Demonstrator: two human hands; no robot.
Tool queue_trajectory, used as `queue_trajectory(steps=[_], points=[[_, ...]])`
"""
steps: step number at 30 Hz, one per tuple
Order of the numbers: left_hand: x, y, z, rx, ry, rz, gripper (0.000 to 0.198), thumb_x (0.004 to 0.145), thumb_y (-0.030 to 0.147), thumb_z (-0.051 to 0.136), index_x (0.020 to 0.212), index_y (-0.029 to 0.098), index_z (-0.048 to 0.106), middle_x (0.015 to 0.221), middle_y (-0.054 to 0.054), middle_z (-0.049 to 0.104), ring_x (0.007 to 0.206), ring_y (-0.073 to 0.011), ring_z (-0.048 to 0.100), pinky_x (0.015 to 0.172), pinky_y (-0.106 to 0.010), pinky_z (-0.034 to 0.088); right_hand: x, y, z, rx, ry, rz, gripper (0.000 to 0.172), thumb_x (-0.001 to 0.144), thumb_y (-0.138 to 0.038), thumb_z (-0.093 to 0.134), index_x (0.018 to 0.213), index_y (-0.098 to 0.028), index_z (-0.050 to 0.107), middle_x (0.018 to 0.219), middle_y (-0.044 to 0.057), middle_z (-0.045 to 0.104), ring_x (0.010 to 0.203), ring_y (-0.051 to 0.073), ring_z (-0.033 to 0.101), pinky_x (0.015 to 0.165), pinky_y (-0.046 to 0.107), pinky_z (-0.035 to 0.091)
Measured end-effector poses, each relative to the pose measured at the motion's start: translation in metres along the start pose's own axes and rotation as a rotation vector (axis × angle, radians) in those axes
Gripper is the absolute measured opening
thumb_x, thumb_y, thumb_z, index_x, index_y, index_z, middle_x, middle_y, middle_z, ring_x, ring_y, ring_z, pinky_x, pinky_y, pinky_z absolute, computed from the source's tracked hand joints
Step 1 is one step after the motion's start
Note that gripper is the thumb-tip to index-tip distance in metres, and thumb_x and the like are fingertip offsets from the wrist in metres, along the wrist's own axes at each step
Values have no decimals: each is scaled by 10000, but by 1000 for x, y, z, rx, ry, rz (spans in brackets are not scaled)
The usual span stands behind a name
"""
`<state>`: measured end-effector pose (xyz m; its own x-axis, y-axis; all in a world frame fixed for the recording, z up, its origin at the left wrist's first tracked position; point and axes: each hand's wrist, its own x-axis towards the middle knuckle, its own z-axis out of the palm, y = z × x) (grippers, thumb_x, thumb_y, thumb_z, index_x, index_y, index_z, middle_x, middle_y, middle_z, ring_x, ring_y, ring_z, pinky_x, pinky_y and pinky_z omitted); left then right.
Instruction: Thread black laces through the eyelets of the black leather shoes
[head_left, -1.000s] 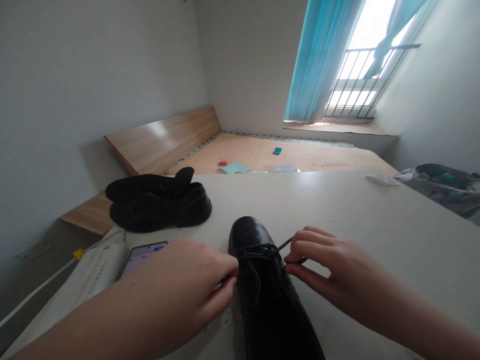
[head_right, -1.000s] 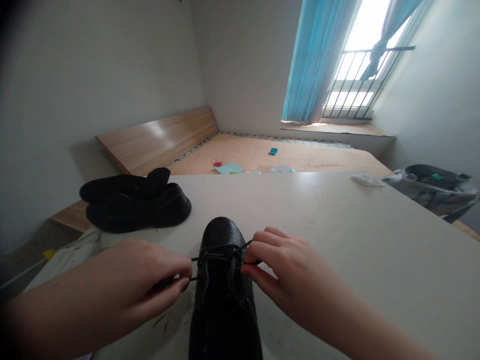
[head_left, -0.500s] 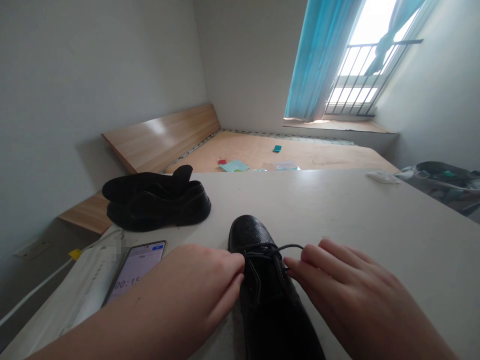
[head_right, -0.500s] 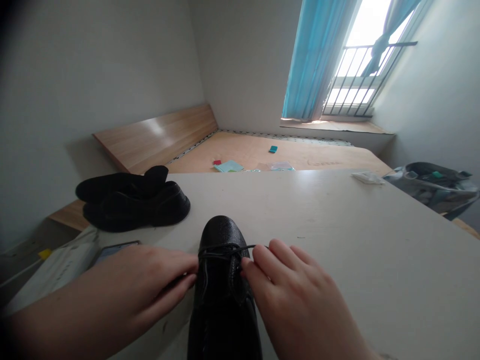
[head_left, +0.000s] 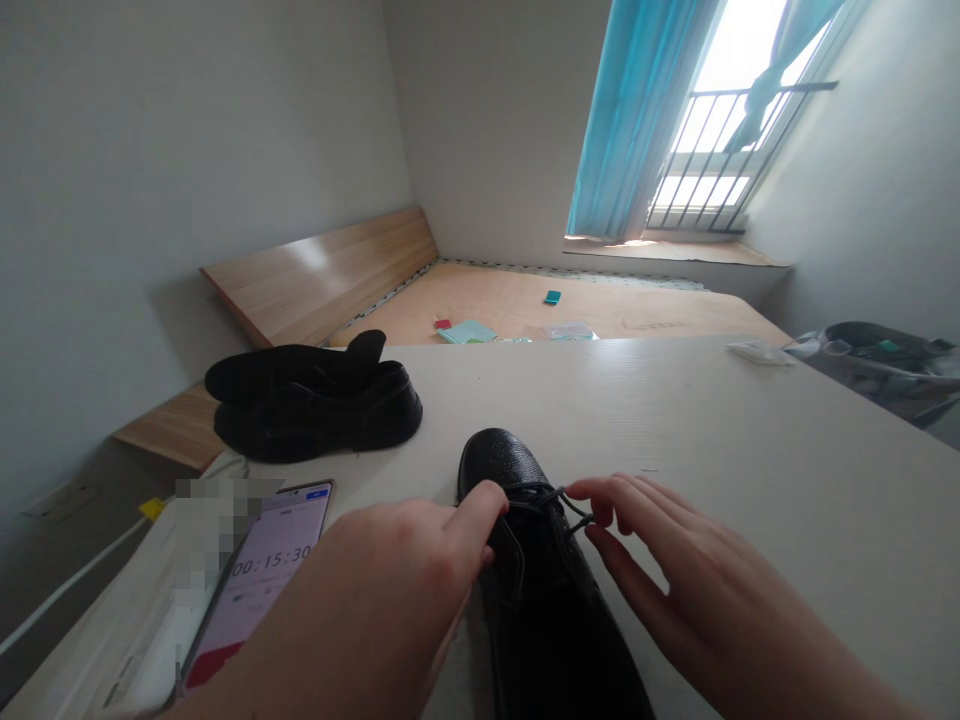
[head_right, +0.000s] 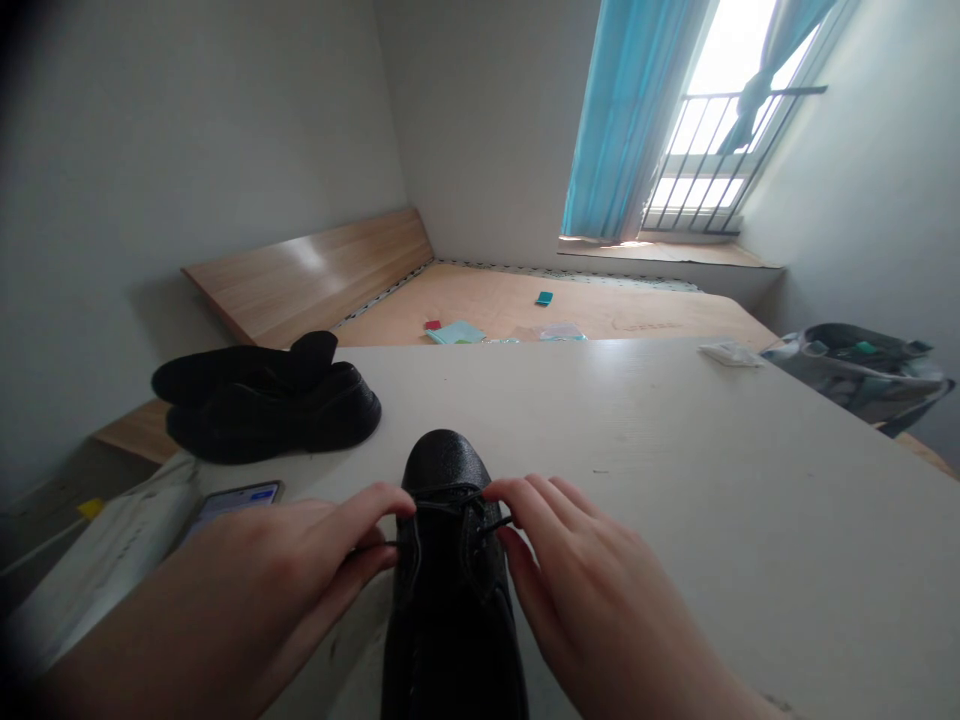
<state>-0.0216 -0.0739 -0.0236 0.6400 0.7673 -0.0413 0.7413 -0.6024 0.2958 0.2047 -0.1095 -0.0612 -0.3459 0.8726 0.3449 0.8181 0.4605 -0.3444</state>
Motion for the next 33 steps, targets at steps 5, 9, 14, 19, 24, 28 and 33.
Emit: queue_trajectory(steps=[5, 9, 14, 19, 24, 28, 33], points=[[10, -8, -9, 0, -50, 128, 362, 926, 205, 483, 1250, 339, 573, 882, -15, 731, 775, -182, 675, 685, -248, 456, 1, 0, 1, -60, -10, -62, 226, 942, -120, 355, 1081, -232, 492, 927, 37, 651, 795, 208, 633, 630, 346, 525], [18, -16, -15, -97, -147, 175, 261, 908, 256, 546, 1128, 359, 640, 925, 35, 730, 816, -162, 667, 702, -238, 433, 5, -2, 0, -6, -55, -72, 189, 948, -122, 339, 982, -226, 493, 868, 28, 644, 750, 200, 617, 604, 330, 511], [18, -16, -17, -199, -175, 111, 164, 882, 314, 581, 1027, 338, 654, 820, 70, 702, 740, -136, 623, 642, -242, 375, 3, -5, -4, 91, -77, -37, 137, 972, -185, 363, 1054, -234, 462, 892, 20, 644, 808, 171, 630, 660, 298, 504], [14, -1, -12, -275, -122, -55, 261, 818, 522, 594, 839, 266, 643, 716, 47, 643, 630, -143, 574, 549, -255, 325, 5, -16, -5, 37, -47, -69, 275, 875, -286, 558, 1118, -218, 449, 920, 42, 667, 817, 216, 639, 644, 322, 504], [5, 7, -3, -110, -28, -97, 158, 831, 260, 461, 852, 251, 618, 703, 10, 633, 644, -181, 575, 561, -289, 316, 13, -24, -3, -15, -56, -83, 151, 824, -111, 415, 891, -207, 510, 811, 43, 656, 699, 209, 617, 588, 326, 478], [1, 4, -5, -18, -32, -88, 237, 810, 214, 432, 884, 230, 656, 767, -40, 658, 748, -218, 609, 617, -307, 354, 12, -23, -3, -99, -29, -66, 203, 786, -76, 399, 815, -203, 555, 766, 43, 659, 654, 207, 613, 578, 323, 454], [3, 4, -11, -100, -124, -134, 206, 843, 253, 451, 742, 237, 629, 691, -3, 634, 652, -180, 577, 562, -282, 327, 10, -20, -5, -139, -53, -36, 184, 845, -97, 431, 806, -217, 565, 698, 10, 649, 602, 182, 608, 542, 293, 392]])
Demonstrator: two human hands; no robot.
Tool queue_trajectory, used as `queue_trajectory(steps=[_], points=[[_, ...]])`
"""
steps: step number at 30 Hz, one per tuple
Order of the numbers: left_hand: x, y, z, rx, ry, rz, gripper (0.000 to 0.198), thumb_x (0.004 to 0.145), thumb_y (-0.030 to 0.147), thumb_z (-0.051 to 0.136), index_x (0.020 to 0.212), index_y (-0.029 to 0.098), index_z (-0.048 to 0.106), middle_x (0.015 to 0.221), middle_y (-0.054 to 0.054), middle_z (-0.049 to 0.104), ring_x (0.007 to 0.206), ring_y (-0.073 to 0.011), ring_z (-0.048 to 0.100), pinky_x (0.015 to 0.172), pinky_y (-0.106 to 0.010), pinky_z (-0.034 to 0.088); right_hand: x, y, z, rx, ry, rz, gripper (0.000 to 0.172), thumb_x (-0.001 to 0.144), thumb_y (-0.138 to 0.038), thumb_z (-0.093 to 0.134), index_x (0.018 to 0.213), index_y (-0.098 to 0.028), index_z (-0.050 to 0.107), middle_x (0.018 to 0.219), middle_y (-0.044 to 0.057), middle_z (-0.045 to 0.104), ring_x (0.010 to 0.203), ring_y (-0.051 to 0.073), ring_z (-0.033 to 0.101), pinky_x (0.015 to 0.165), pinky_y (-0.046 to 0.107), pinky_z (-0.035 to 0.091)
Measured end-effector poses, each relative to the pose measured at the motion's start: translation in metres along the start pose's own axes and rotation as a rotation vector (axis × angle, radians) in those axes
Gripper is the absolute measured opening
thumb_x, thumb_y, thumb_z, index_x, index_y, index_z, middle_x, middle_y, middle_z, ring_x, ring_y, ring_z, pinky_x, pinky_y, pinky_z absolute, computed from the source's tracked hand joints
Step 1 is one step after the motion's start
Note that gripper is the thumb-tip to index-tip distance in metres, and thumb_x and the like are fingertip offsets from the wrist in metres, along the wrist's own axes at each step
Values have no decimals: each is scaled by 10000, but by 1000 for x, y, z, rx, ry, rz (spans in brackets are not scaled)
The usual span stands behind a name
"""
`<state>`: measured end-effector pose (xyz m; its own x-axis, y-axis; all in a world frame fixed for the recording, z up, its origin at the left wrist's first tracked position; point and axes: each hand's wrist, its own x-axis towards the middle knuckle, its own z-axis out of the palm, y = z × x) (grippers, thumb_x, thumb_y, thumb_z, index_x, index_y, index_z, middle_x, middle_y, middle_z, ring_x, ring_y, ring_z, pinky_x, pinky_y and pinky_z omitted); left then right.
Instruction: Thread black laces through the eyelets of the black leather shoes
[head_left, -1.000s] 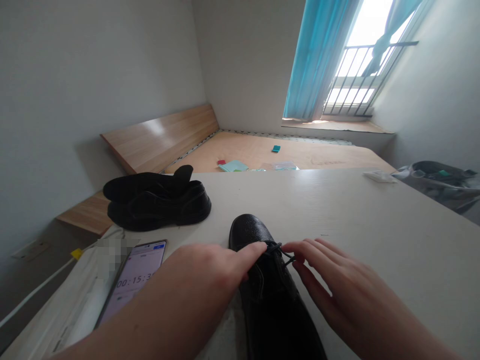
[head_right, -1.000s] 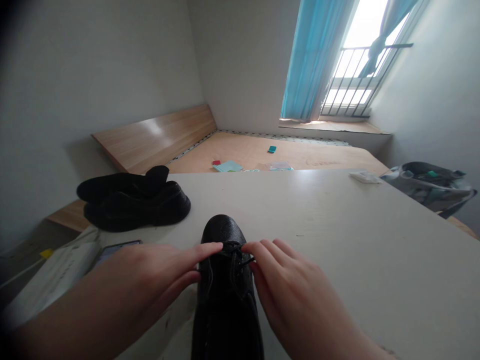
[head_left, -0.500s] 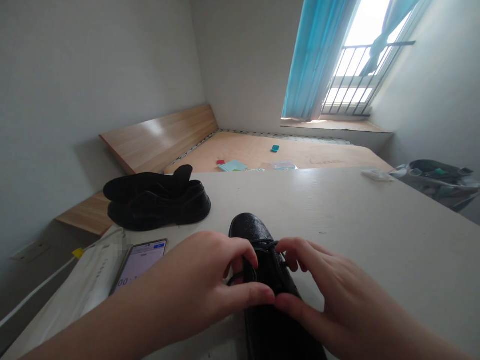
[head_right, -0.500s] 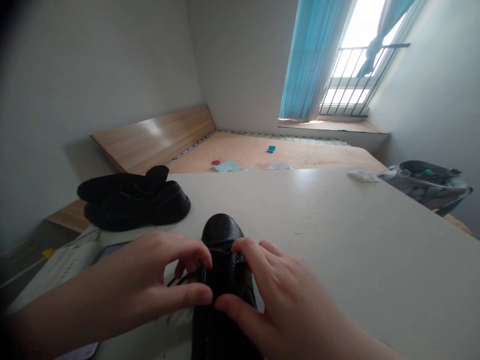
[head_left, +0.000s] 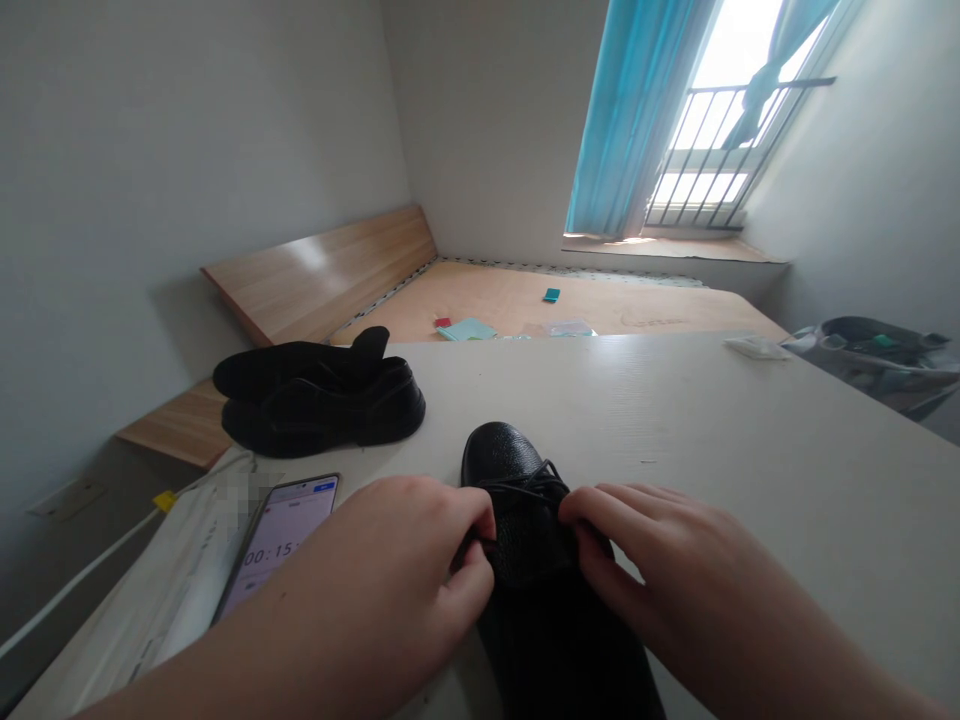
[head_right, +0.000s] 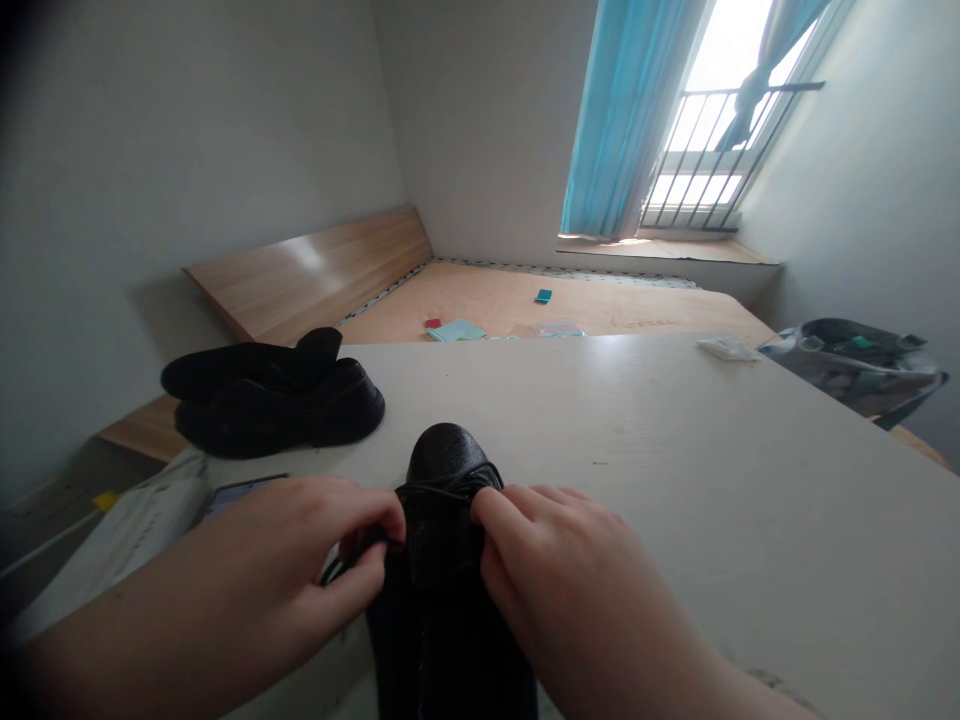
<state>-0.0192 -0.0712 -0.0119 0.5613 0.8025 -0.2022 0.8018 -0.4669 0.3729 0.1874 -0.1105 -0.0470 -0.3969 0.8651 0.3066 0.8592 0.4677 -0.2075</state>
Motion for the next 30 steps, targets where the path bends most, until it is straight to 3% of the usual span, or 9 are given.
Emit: queue_trajectory(steps=[5, 9, 13, 16, 21, 25, 30], points=[[-3, -1, 1, 7, 49, 71, 231, 894, 284, 441, 806, 237, 649, 793, -26, 636, 759, -200, 575, 674, -309, 397, 4, 0, 0, -31, -46, -18, 147, 841, -94, 506, 790, -221, 559, 675, -8, 619, 565, 192, 598, 501, 304, 378], [-5, -1, -1, 49, 284, 214, 205, 909, 268, 477, 804, 252, 652, 919, -25, 622, 865, -211, 545, 772, -354, 416, 4, -4, -4, 1, 37, -68, 161, 865, -96, 480, 824, -225, 566, 769, 21, 608, 648, 209, 591, 517, 318, 423], [-11, 3, -11, -72, 502, 328, 157, 920, 309, 526, 834, 277, 654, 845, 10, 646, 807, -170, 569, 738, -309, 456, -2, -15, -22, 344, 190, -32, 143, 904, -127, 455, 879, -257, 508, 823, 16, 601, 715, 168, 594, 591, 278, 496], [-22, 7, -20, -257, 560, 364, 140, 896, 378, 574, 845, 301, 679, 781, 15, 659, 744, -158, 586, 651, -277, 484, -7, -30, -42, 669, 238, 29, 116, 903, -171, 485, 864, -278, 470, 768, 3, 585, 669, 156, 595, 573, 251, 514], [-36, 10, -27, -420, 443, 433, 170, 889, 430, 565, 954, 350, 700, 725, 25, 675, 688, -153, 615, 600, -281, 514, 0, -49, -58, 887, 196, 31, 63, 893, -243, 537, 842, -280, 546, 703, 1, 590, 593, 138, 581, 522, 240, 518], [-32, 8, -18, -557, 600, 428, 125, 825, 339, 687, 945, 373, 697, 761, 60, 704, 673, -136, 637, 595, -257, 523, 17, -47, -49, 1074, 211, 79, 63, 842, -243, 638, 786, -260, 615, 739, -4, 662, 656, 137, 628, 582, 228, 546], [-24, 7, -13, -562, 743, 361, 224, 779, 235, 737, 930, 399, 711, 794, 96, 710, 681, -102, 638, 590, -199, 501, 37, -40, -43, 1433, 29, 207, 180, 733, -247, 772, 675, -197, 608, 706, -6, 674, 680, 122, 639, 620, 214, 534]])
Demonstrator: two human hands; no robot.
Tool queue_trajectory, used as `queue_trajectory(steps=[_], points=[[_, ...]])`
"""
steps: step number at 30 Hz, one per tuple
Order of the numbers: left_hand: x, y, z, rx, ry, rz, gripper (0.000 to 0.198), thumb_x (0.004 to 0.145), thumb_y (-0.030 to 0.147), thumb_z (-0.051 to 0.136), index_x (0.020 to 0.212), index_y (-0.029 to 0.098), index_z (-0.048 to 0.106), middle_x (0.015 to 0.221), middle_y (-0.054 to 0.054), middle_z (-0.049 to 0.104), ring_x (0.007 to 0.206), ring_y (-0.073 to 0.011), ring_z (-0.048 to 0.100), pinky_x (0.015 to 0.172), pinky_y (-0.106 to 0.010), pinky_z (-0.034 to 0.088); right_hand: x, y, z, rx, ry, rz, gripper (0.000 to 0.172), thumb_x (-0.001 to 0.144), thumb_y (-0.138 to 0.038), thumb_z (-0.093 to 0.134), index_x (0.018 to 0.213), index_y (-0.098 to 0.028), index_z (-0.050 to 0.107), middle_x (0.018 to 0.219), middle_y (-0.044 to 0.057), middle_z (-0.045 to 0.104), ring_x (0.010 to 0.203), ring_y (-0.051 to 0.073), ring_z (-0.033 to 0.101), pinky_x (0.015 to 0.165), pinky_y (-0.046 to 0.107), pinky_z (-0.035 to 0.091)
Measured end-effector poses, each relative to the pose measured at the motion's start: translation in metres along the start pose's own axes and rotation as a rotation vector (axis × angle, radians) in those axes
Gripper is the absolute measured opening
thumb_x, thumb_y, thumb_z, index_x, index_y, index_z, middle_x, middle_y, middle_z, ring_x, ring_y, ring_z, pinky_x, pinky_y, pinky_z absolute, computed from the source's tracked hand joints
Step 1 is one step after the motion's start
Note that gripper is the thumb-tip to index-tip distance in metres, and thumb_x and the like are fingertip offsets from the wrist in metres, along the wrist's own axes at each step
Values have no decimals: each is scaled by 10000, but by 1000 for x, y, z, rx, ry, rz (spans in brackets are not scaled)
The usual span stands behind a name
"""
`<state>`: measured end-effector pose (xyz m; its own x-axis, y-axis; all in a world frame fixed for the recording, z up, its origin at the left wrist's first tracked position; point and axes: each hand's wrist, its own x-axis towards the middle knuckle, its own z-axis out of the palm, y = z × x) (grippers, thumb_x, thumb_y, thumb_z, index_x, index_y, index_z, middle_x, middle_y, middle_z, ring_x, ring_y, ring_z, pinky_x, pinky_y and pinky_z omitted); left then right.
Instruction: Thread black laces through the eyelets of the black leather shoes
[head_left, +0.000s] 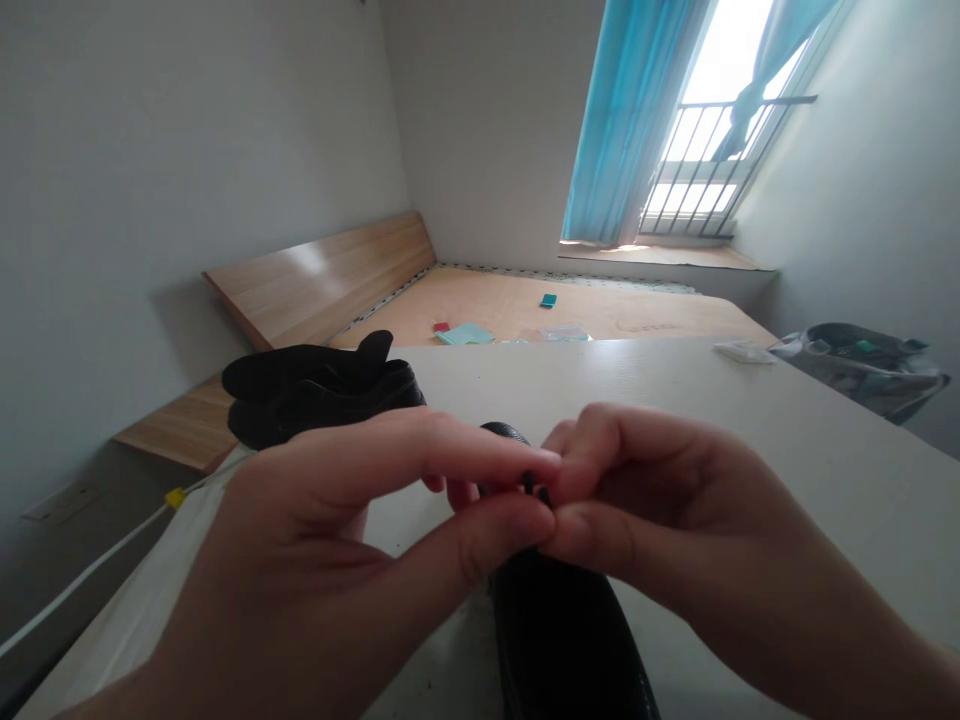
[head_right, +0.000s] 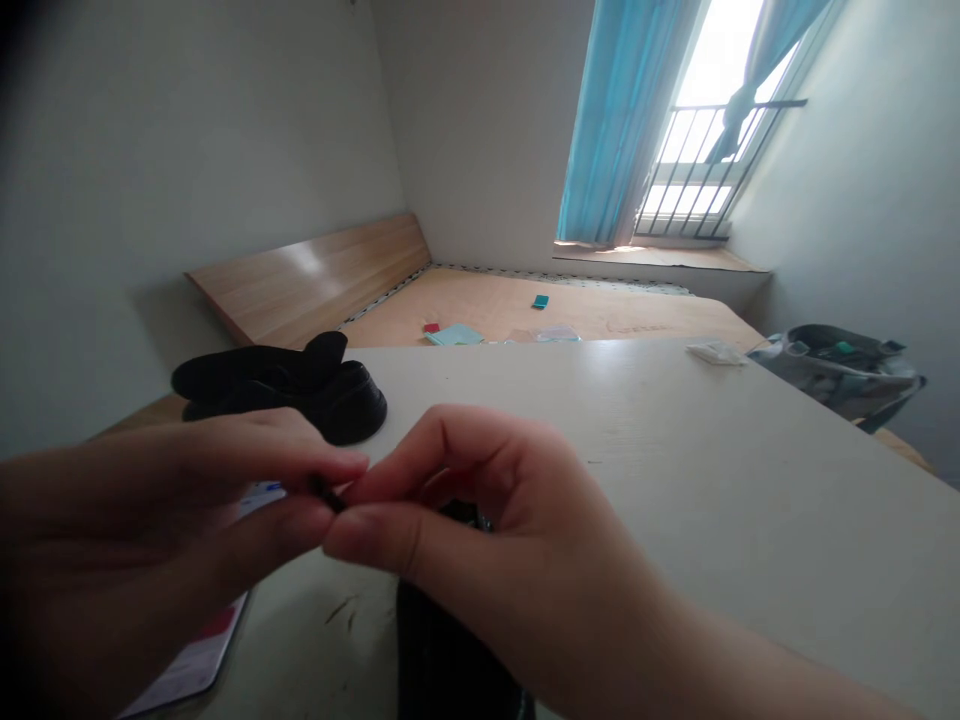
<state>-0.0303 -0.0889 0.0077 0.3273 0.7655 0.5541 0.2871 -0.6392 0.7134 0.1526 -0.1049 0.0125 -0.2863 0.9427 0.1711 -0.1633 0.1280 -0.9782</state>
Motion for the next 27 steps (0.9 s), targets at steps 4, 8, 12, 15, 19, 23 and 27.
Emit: queue_trajectory(steps=[4, 8, 12, 15, 19, 23, 27], points=[[6, 0, 1, 22, 42, 1, 126, 799, 235, 703, 830, 358, 704, 788, 84, 683, 693, -110, 614, 591, -222, 486, 14, 2, -2, 10, -110, 28, 222, 744, -333, 772, 728, -177, 615, 703, -12, 628, 652, 106, 579, 609, 224, 491], [9, 1, 0, -42, 38, -22, 128, 810, 214, 680, 769, 335, 677, 788, 75, 613, 707, -101, 580, 653, -233, 490, 22, 5, -4, -140, -237, -8, 317, 849, -482, 627, 811, -168, 628, 793, -3, 580, 733, 103, 530, 659, 222, 449], [7, 1, -1, -78, 95, -35, 105, 818, 240, 684, 788, 340, 670, 801, 80, 593, 727, -101, 572, 707, -240, 488, 18, 3, -5, -178, -438, -45, 337, 996, -379, 407, 806, -182, 605, 843, -11, 569, 840, 86, 525, 811, 205, 422], [10, -2, -1, -41, 14, -57, 103, 892, 314, 585, 821, 332, 657, 821, 79, 623, 774, -114, 572, 743, -242, 478, 12, 1, -6, -172, -450, 60, 377, 1016, -378, 351, 755, -187, 544, 694, -36, 459, 675, 70, 438, 650, 177, 389], [17, -16, 5, 138, -382, -177, 272, 959, 304, 380, 956, 264, 649, 978, 5, 652, 946, -190, 572, 829, -325, 469, 9, 2, -6, -146, -335, 32, 361, 1014, -375, 362, 737, -187, 495, 692, -40, 391, 614, 74, 335, 549, 196, 306], [17, -32, 14, 366, -564, -125, 201, 900, 261, 454, 886, 213, 650, 974, -39, 624, 953, -231, 545, 867, -399, 433, 12, 6, -8, 23, -323, 70, 370, 1008, -379, 380, 714, -178, 479, 654, -43, 351, 567, 84, 267, 514, 222, 261], [14, -33, 16, 352, -563, -126, 157, 887, 249, 479, 845, 213, 626, 932, -23, 626, 891, -204, 559, 807, -354, 437, 14, 9, -11, 248, -276, 106, 361, 977, -430, 442, 713, -187, 484, 582, -58, 282, 530, 90, 233, 491, 243, 197]])
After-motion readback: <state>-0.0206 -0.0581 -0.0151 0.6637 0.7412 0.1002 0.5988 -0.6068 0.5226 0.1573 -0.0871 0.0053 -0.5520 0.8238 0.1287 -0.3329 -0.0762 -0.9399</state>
